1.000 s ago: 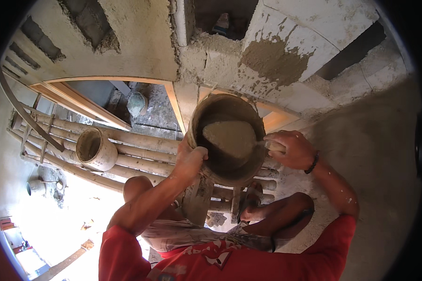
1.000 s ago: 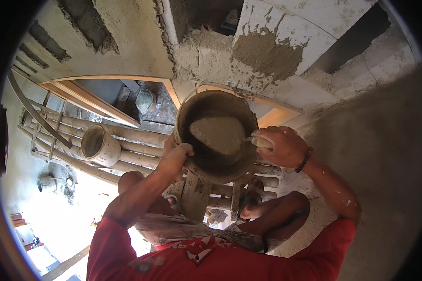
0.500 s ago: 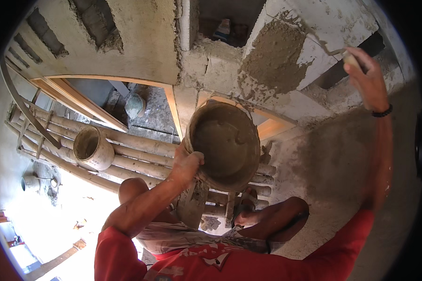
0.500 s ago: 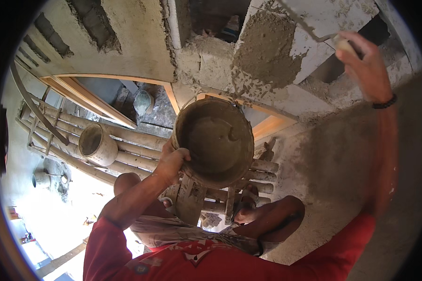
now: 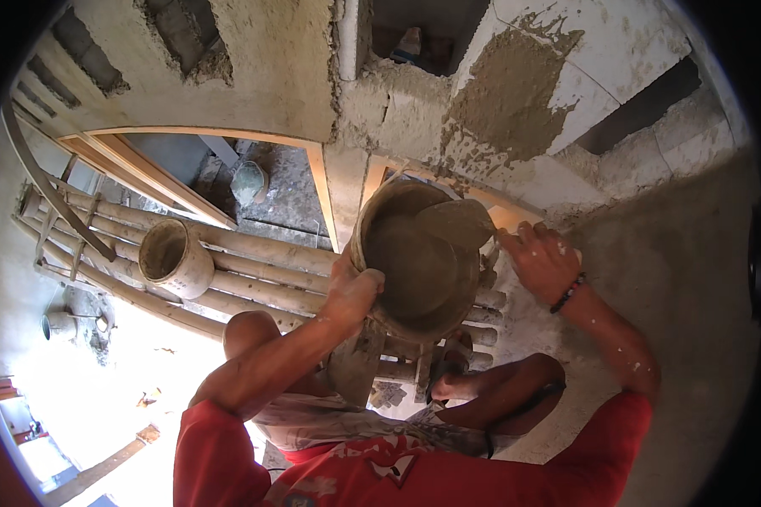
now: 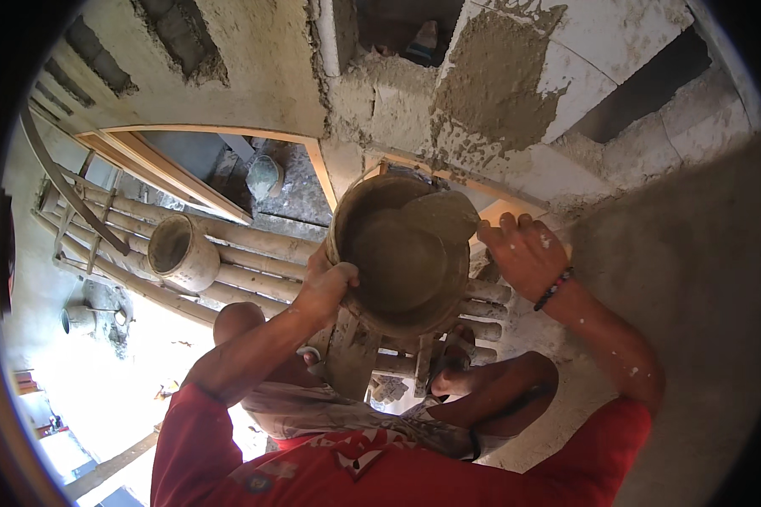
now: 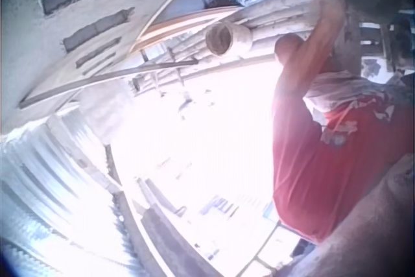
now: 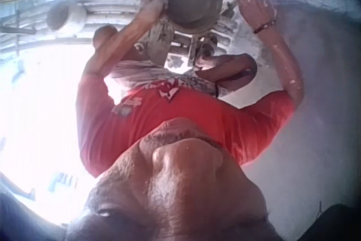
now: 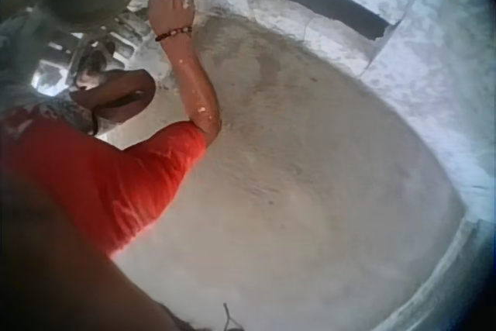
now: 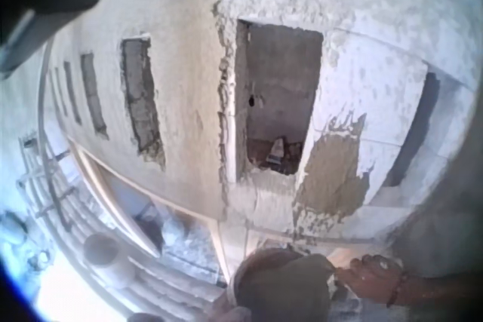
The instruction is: The person applies plaster to a wall using a trowel and a bucket while standing on a bamboo scaffold.
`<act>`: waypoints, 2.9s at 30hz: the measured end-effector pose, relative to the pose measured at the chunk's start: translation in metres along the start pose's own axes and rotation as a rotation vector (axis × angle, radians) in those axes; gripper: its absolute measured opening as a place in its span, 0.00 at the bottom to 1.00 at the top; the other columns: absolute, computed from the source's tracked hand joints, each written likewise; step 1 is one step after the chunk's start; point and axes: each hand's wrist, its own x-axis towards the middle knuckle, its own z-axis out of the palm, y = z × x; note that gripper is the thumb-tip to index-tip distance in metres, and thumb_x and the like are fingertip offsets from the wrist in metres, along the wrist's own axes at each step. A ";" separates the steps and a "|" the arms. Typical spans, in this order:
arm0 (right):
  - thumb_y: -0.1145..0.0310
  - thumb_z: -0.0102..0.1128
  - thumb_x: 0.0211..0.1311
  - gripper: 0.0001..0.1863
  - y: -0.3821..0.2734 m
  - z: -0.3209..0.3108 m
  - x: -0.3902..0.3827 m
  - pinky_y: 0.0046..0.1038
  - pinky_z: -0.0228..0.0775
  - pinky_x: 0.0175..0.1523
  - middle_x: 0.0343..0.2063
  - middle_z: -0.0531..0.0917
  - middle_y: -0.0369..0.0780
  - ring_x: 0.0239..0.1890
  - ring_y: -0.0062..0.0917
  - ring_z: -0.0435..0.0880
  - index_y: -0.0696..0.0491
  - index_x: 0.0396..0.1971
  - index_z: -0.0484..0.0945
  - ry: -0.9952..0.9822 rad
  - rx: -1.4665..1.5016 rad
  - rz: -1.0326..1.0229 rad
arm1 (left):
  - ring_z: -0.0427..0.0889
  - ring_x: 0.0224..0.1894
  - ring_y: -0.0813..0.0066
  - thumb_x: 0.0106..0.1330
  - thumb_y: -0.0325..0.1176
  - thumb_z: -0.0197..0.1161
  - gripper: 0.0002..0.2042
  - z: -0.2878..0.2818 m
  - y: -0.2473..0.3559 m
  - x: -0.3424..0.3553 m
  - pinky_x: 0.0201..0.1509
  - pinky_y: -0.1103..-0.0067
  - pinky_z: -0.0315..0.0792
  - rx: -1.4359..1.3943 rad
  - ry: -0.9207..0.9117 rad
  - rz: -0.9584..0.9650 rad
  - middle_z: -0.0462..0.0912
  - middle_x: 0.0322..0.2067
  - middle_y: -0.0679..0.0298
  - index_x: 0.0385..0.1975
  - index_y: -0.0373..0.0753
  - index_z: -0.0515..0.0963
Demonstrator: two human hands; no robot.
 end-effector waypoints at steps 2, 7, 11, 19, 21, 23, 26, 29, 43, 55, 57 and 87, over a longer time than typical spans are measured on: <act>0.63 0.62 0.54 0.22 -0.003 0.044 0.001 0.47 0.74 0.47 0.42 0.80 0.49 0.40 0.47 0.82 0.47 0.51 0.75 0.100 -0.072 -0.097 | 0.71 0.27 0.79 0.48 0.19 0.52 0.26 0.001 0.000 0.001 0.27 0.81 0.67 0.009 0.010 0.012 0.76 0.31 0.64 0.52 0.31 0.71; 0.61 0.63 0.52 0.23 -0.033 0.051 0.020 0.43 0.76 0.49 0.39 0.83 0.50 0.44 0.46 0.82 0.50 0.50 0.77 -0.358 0.454 0.011 | 0.70 0.24 0.78 0.47 0.20 0.54 0.23 0.007 0.016 -0.006 0.22 0.82 0.64 0.035 0.032 0.000 0.74 0.29 0.66 0.48 0.32 0.73; 0.63 0.62 0.52 0.22 -0.022 0.054 0.015 0.40 0.75 0.50 0.38 0.84 0.49 0.45 0.44 0.83 0.52 0.50 0.77 -0.212 0.692 -0.060 | 0.71 0.26 0.78 0.47 0.20 0.54 0.22 0.008 0.016 -0.006 0.25 0.82 0.65 0.014 0.035 0.046 0.74 0.29 0.65 0.48 0.32 0.74; 0.68 0.66 0.49 0.21 0.022 -0.047 0.004 0.35 0.76 0.42 0.33 0.84 0.47 0.34 0.40 0.84 0.53 0.46 0.77 0.092 0.702 -0.129 | 0.72 0.30 0.78 0.49 0.19 0.54 0.22 0.002 0.026 -0.003 0.31 0.81 0.68 0.021 0.076 0.006 0.76 0.32 0.64 0.49 0.32 0.73; 0.67 0.67 0.49 0.21 0.034 -0.088 0.004 0.32 0.75 0.40 0.30 0.84 0.45 0.31 0.36 0.83 0.54 0.45 0.78 0.072 0.693 -0.137 | 0.72 0.29 0.78 0.48 0.17 0.53 0.22 -0.002 0.025 -0.003 0.29 0.81 0.68 -0.020 0.092 0.027 0.76 0.31 0.63 0.48 0.32 0.73; 0.66 0.69 0.48 0.22 0.056 -0.122 0.002 0.30 0.73 0.38 0.27 0.82 0.43 0.28 0.30 0.81 0.55 0.45 0.78 -0.011 0.667 -0.145 | 0.72 0.29 0.77 0.48 0.17 0.53 0.22 -0.005 0.023 -0.002 0.29 0.81 0.68 -0.002 0.106 0.055 0.76 0.31 0.63 0.48 0.32 0.73; 0.62 0.70 0.51 0.24 0.089 -0.141 -0.002 0.26 0.72 0.35 0.22 0.79 0.39 0.26 0.23 0.78 0.56 0.47 0.78 0.035 0.691 -0.207 | 0.72 0.29 0.77 0.48 0.17 0.54 0.22 0.001 0.022 0.002 0.29 0.81 0.68 -0.003 0.081 0.044 0.76 0.30 0.63 0.48 0.32 0.73; 0.58 0.67 0.55 0.25 0.121 -0.164 0.023 0.20 0.70 0.34 0.28 0.78 0.34 0.29 0.16 0.76 0.57 0.49 0.77 0.049 0.805 0.197 | 0.72 0.29 0.76 0.47 0.18 0.54 0.23 0.001 0.016 0.003 0.29 0.81 0.68 -0.031 0.086 -0.027 0.77 0.31 0.64 0.48 0.32 0.73; 0.66 0.66 0.51 0.20 0.065 -0.091 -0.015 0.36 0.74 0.47 0.37 0.79 0.44 0.42 0.37 0.81 0.53 0.46 0.77 -0.046 0.276 0.018 | 0.72 0.28 0.78 0.48 0.18 0.52 0.25 0.011 0.008 0.012 0.28 0.82 0.68 0.020 -0.036 0.032 0.77 0.33 0.63 0.52 0.32 0.71; 0.68 0.60 0.50 0.21 -0.011 0.047 -0.001 0.42 0.76 0.47 0.34 0.84 0.49 0.40 0.45 0.84 0.50 0.48 0.79 -0.333 0.405 0.032 | 0.72 0.28 0.79 0.49 0.17 0.52 0.25 0.034 0.005 0.012 0.29 0.82 0.67 0.053 -0.049 0.057 0.76 0.32 0.64 0.52 0.32 0.71; 0.68 0.60 0.49 0.23 -0.007 0.050 -0.004 0.42 0.76 0.48 0.35 0.85 0.49 0.40 0.45 0.84 0.50 0.49 0.78 -0.329 0.542 0.041 | 0.72 0.30 0.79 0.49 0.17 0.52 0.25 0.036 0.008 0.011 0.32 0.82 0.68 0.080 -0.053 0.033 0.77 0.34 0.63 0.53 0.31 0.71; 0.60 0.64 0.58 0.21 0.105 -0.111 -0.042 0.32 0.74 0.48 0.38 0.83 0.44 0.40 0.31 0.82 0.56 0.48 0.77 0.069 0.572 0.059 | 0.72 0.28 0.80 0.51 0.17 0.53 0.24 0.031 -0.007 0.024 0.30 0.82 0.68 0.071 -0.048 0.020 0.77 0.32 0.65 0.53 0.34 0.72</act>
